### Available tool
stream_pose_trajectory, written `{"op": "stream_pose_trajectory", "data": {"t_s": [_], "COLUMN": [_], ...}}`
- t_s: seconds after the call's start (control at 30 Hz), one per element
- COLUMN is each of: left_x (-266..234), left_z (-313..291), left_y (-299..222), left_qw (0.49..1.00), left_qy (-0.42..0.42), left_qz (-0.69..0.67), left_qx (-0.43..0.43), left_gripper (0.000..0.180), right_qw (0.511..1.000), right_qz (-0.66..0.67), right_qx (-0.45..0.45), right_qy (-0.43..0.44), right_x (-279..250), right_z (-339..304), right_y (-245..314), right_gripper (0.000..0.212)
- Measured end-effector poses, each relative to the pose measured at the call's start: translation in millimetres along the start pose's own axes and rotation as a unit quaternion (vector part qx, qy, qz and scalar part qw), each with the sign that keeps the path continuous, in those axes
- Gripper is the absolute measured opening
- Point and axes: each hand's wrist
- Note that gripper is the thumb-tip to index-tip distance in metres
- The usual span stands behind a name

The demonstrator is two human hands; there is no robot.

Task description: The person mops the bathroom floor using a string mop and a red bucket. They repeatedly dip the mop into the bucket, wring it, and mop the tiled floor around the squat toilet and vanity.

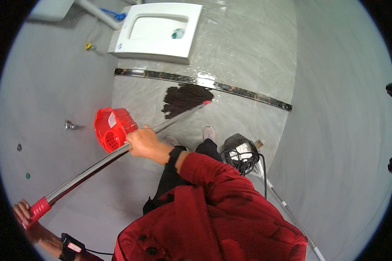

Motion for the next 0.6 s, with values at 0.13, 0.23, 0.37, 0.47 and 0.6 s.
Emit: {"op": "stream_pose_trajectory", "data": {"t_s": [0.13,0.23,0.37,0.47,0.6], "left_x": [148.8,295.9,456.6,512.9,503.5], "left_z": [47.9,51.0,13.9,-10.3,-6.9], "left_y": [15.7,20.2,22.2,21.0,22.9], "left_qw": [0.956,0.933,0.894,0.869,0.86], "left_qy": [0.138,0.225,0.31,0.338,0.361], "left_qz": [-0.25,-0.27,-0.306,-0.33,-0.327], "left_qx": [-0.073,-0.08,-0.106,-0.147,-0.154], "left_gripper": [0.026,0.029,0.034,0.035,0.038], "right_qw": [0.992,0.98,0.925,0.887,0.886], "right_qz": [-0.069,-0.125,-0.261,-0.266,-0.249], "right_qx": [0.097,0.107,0.26,0.357,0.355], "right_qy": [-0.027,-0.108,-0.09,-0.119,-0.166], "right_x": [-59.1,-116.8,-194.7,-222.3,-203.6], "right_z": [-75.7,-147.3,-252.5,-300.3,-296.1], "right_y": [-83.1,-165.6,-246.0,-269.4,-268.6], "right_gripper": [0.011,0.015,0.018,0.015,0.016]}}
Point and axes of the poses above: each hand's wrist, its own z-axis towards the middle knuckle, its own x-axis out of the palm, y = z × x, and after that the axes turned 3 degrees about -x, right-handed
